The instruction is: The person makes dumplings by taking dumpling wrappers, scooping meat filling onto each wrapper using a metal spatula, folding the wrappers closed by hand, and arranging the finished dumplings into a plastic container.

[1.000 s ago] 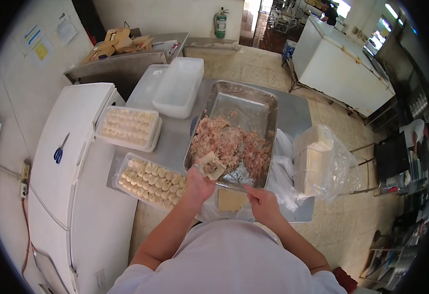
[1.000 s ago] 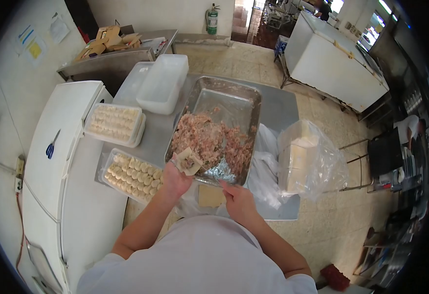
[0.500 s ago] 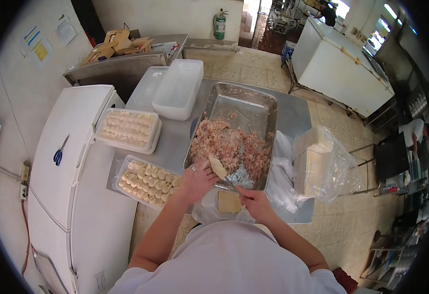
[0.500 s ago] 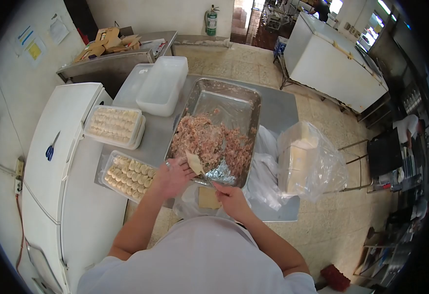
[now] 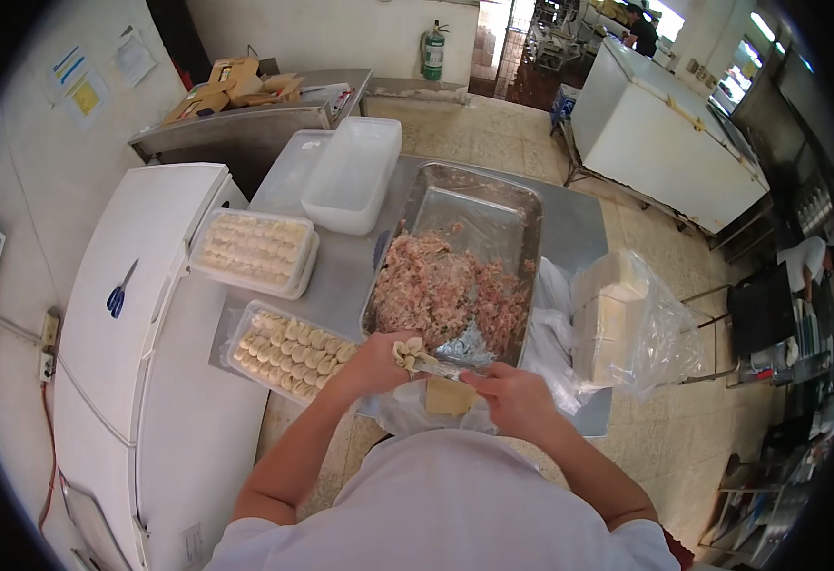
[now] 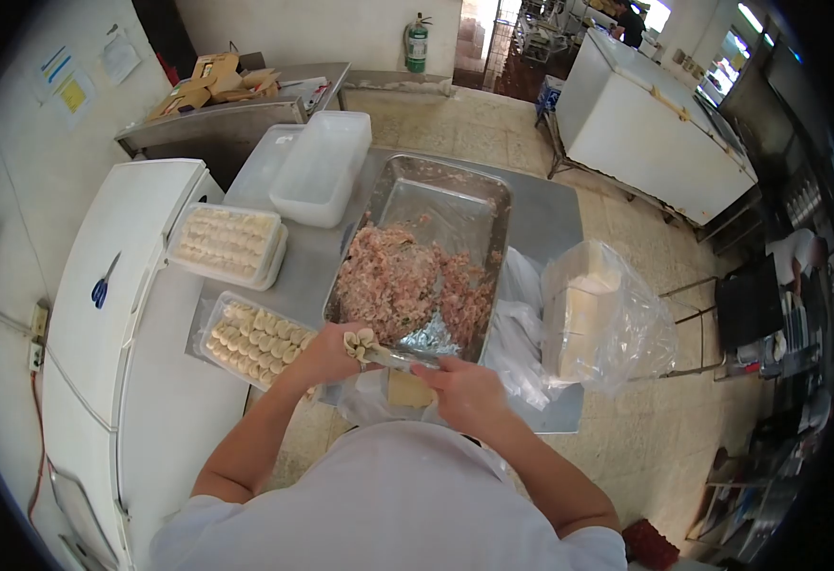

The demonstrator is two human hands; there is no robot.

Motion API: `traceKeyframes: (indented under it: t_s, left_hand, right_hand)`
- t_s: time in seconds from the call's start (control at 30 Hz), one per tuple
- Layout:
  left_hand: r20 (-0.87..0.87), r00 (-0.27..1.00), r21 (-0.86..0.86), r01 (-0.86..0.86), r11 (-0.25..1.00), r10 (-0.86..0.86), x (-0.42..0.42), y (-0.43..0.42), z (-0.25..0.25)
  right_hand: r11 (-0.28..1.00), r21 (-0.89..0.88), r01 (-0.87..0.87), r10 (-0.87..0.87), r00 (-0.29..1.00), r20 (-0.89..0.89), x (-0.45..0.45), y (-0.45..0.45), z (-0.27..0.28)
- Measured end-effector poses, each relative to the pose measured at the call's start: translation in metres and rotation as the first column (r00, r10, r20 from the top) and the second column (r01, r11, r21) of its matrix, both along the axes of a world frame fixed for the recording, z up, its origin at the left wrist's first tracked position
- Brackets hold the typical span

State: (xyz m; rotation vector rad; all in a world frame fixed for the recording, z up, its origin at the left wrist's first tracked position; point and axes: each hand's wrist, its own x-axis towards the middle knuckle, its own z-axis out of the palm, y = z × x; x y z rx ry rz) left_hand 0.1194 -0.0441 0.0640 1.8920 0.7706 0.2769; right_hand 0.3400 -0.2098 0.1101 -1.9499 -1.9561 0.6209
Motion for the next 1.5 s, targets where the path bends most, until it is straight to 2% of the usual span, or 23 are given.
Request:
traceKeyframes:
  t_s: [0.03,0.13,0.17,0.23,0.33,0.43,0.47,0.57,0.63,0.67,0.77,0.83,0.93,1.0,1.03,1.1,1.17,1.23,1.33,1.43,1.5]
  left_hand:
    - [-0.012,0.999,0.041,0.030,0.999,-0.030,-0.001,-0.001,0.000]
    - [0.041,0.997,0.024,-0.066,0.998,0.064,-0.004,-0.005,-0.007]
    - [0.043,0.990,-0.069,-0.130,0.989,0.133,-0.004,-0.008,-0.006]
    - [0.029,0.964,-0.251,-0.247,0.936,0.262,-0.001,-0.017,0.004]
    - [0.222,0.893,-0.639,-0.170,0.751,0.391,0.006,-0.033,-0.008]
    - [0.231,0.898,-0.676,-0.130,0.726,0.375,0.008,-0.046,-0.002]
    - [0.200,0.918,-0.615,-0.156,0.773,0.344,0.007,-0.050,-0.006]
    - [0.097,0.961,-0.427,-0.194,0.883,0.258,-0.003,-0.054,-0.013]
    - [0.022,0.980,-0.323,-0.180,0.929,0.198,-0.011,-0.055,-0.010]
    - [0.039,0.981,-0.342,-0.168,0.924,0.193,-0.014,-0.056,-0.009]
    - [0.080,0.977,-0.412,-0.147,0.899,0.196,-0.024,-0.057,-0.008]
    - [0.106,0.971,-0.477,-0.138,0.868,0.212,-0.035,-0.054,-0.017]
    - [0.097,0.947,-0.475,-0.227,0.850,0.307,-0.058,-0.048,-0.037]
    - [0.051,0.900,-0.199,-0.416,0.887,0.434,-0.076,-0.039,-0.047]
    - [0.043,0.869,-0.052,-0.491,0.870,0.493,-0.086,-0.033,-0.051]
    - [0.115,0.780,0.058,-0.624,0.779,0.615,-0.113,-0.017,-0.058]
    - [0.036,0.628,-0.142,-0.767,0.626,0.777,-0.138,0.012,-0.050]
    - [-0.044,0.514,0.036,-0.856,0.515,0.857,-0.157,0.039,-0.042]
    - [-0.084,0.555,0.079,-0.824,0.561,0.827,-0.189,0.078,-0.055]
    - [-0.040,0.661,-0.115,-0.748,0.654,0.749,-0.218,0.110,-0.086]
    - [-0.143,0.699,0.086,-0.696,0.712,0.701,-0.214,0.119,-0.086]
  right_hand:
    - [1.000,-0.030,-0.010,0.009,1.000,-0.023,0.009,-0.001,0.010]
    - [0.998,-0.052,0.028,-0.034,0.991,-0.131,0.038,-0.005,0.022]
    - [0.997,-0.049,0.052,-0.060,0.983,-0.173,0.042,-0.005,0.023]
    - [0.975,-0.151,0.163,-0.210,0.898,-0.386,0.031,-0.001,0.017]
    - [0.940,-0.253,0.228,-0.338,0.716,-0.611,-0.006,0.010,0.002]
    - [0.938,-0.257,0.234,-0.346,0.557,-0.755,-0.034,0.023,-0.032]
    - [0.940,-0.249,0.234,-0.336,0.506,-0.794,-0.038,0.025,-0.042]
    - [0.944,-0.257,0.206,-0.329,0.597,-0.731,-0.040,0.035,-0.048]
    - [0.953,-0.265,0.145,-0.287,0.708,-0.645,-0.044,0.043,-0.024]
    - [0.956,-0.271,0.111,-0.258,0.757,-0.601,-0.048,0.047,-0.014]
    - [0.948,-0.306,0.093,-0.292,0.640,-0.711,-0.063,0.052,-0.010]
    - [0.952,-0.280,0.127,-0.293,0.650,-0.701,-0.069,0.056,-0.027]
    - [0.942,-0.286,0.173,-0.329,0.626,-0.707,-0.073,0.060,-0.040]
    - [0.936,-0.294,0.193,-0.348,0.617,-0.705,-0.077,0.062,-0.042]
    - [0.936,-0.291,0.199,-0.350,0.625,-0.698,-0.079,0.063,-0.041]
    - [0.936,-0.291,0.199,-0.350,0.624,-0.698,-0.083,0.063,-0.045]
    - [0.936,-0.297,0.187,-0.348,0.606,-0.715,-0.087,0.063,-0.055]
    - [0.932,-0.317,0.177,-0.355,0.619,-0.700,-0.093,0.064,-0.051]
    - [0.931,-0.327,0.159,-0.349,0.641,-0.683,-0.098,0.064,-0.052]
    - [0.933,-0.317,0.170,-0.350,0.627,-0.695,-0.104,0.064,-0.053]
    - [0.934,-0.306,0.182,-0.351,0.619,-0.703,-0.107,0.063,-0.053]
